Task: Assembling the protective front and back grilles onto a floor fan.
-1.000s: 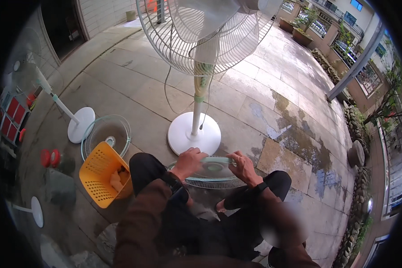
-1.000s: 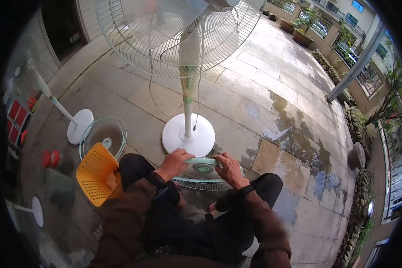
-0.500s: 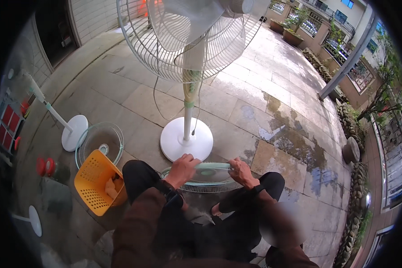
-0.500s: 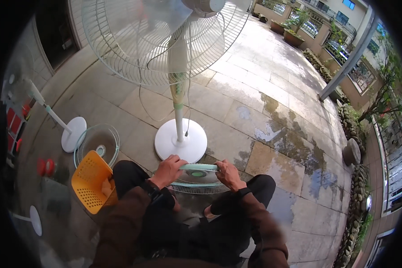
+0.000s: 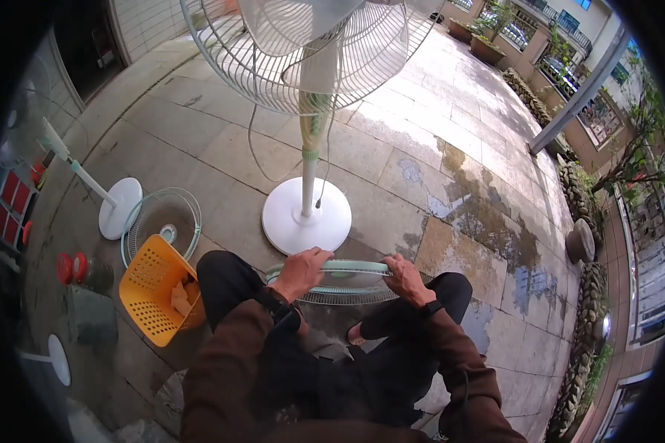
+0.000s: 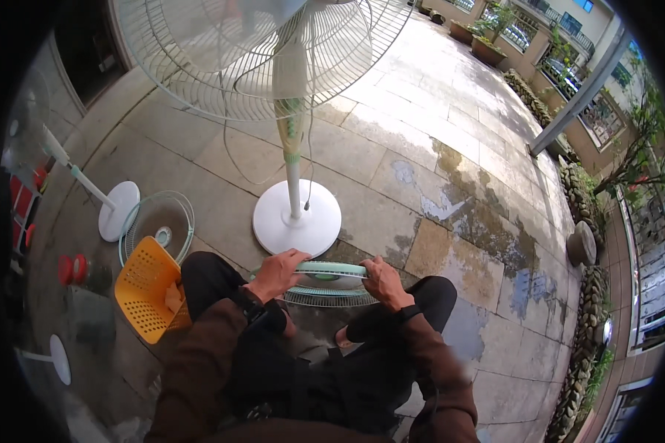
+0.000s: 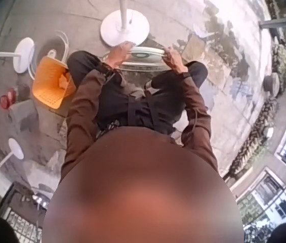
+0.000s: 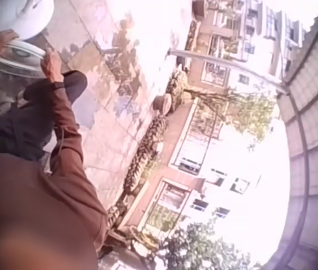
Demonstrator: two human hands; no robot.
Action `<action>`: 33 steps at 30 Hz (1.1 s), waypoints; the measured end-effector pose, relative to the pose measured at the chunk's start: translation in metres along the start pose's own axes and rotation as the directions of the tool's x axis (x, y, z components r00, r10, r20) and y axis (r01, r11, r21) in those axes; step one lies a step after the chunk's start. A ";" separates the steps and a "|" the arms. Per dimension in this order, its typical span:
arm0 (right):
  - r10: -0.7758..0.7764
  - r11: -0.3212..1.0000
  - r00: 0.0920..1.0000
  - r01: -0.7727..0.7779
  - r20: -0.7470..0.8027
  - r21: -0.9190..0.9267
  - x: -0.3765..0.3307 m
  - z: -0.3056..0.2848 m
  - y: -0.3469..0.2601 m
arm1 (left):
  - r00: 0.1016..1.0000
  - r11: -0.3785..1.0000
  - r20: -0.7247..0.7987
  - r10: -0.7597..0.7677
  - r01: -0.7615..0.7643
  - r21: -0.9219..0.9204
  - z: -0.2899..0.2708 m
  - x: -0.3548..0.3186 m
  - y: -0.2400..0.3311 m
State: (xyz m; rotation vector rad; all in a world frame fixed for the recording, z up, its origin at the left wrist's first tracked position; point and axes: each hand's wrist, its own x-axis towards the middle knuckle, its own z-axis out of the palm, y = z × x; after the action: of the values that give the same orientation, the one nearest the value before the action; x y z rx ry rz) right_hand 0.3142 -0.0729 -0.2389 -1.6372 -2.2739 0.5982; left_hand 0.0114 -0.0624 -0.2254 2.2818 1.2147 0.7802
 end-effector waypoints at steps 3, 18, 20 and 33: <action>-0.109 0.994 0.993 0.109 -0.042 -0.023 -0.002 -0.001 0.001 | 0.999 0.999 0.030 -0.036 0.036 0.020 0.005 -0.002 -0.005; -0.003 0.964 0.998 0.018 0.056 -0.267 -0.006 0.002 0.020 | 0.999 1.000 -0.030 -0.015 0.016 0.019 0.000 0.000 -0.003; -0.017 0.959 0.998 0.032 0.055 -0.281 -0.002 0.003 0.016 | 0.998 0.999 -0.068 0.012 -0.010 0.032 -0.002 -0.001 -0.005; -0.060 0.946 0.998 0.068 0.033 -0.316 0.030 0.001 0.001 | 0.946 0.943 -0.183 -0.267 0.296 0.154 -0.116 -0.043 -0.022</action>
State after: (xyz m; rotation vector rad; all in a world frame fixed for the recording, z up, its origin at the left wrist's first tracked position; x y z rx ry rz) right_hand 0.3048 -0.0440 -0.2406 -1.6904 -2.5344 0.2435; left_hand -0.0977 -0.0742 -0.1638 2.1432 1.7054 0.7839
